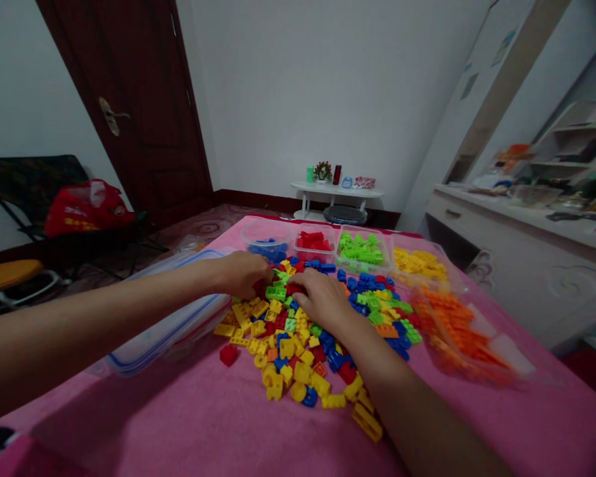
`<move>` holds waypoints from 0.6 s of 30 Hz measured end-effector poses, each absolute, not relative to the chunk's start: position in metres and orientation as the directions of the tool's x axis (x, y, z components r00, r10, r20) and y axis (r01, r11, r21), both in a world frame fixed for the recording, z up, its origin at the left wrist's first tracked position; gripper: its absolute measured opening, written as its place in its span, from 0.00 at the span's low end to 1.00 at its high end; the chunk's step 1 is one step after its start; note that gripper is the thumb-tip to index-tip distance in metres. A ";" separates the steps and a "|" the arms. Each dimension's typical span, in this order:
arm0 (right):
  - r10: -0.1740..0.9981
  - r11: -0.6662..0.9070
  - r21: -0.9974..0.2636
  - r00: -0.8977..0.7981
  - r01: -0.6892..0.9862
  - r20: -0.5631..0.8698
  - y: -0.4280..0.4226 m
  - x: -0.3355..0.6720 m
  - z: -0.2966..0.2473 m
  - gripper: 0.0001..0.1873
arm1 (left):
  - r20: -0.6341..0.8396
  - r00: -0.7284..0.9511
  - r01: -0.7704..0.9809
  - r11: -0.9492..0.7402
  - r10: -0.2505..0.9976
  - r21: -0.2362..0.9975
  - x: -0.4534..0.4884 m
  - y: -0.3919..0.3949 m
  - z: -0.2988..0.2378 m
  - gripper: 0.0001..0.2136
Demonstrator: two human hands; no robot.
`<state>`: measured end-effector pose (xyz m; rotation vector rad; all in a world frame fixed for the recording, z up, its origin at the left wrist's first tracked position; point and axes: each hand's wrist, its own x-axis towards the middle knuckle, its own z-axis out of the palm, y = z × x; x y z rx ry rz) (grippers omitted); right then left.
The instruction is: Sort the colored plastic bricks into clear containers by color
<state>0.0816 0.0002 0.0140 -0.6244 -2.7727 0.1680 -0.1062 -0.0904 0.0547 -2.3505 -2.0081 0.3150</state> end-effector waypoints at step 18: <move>0.172 0.985 -0.031 -0.948 0.170 0.267 -0.020 0.084 0.012 0.15 | 0.085 0.042 0.999 -0.041 0.996 -0.007 -0.078 0.004 0.031 0.19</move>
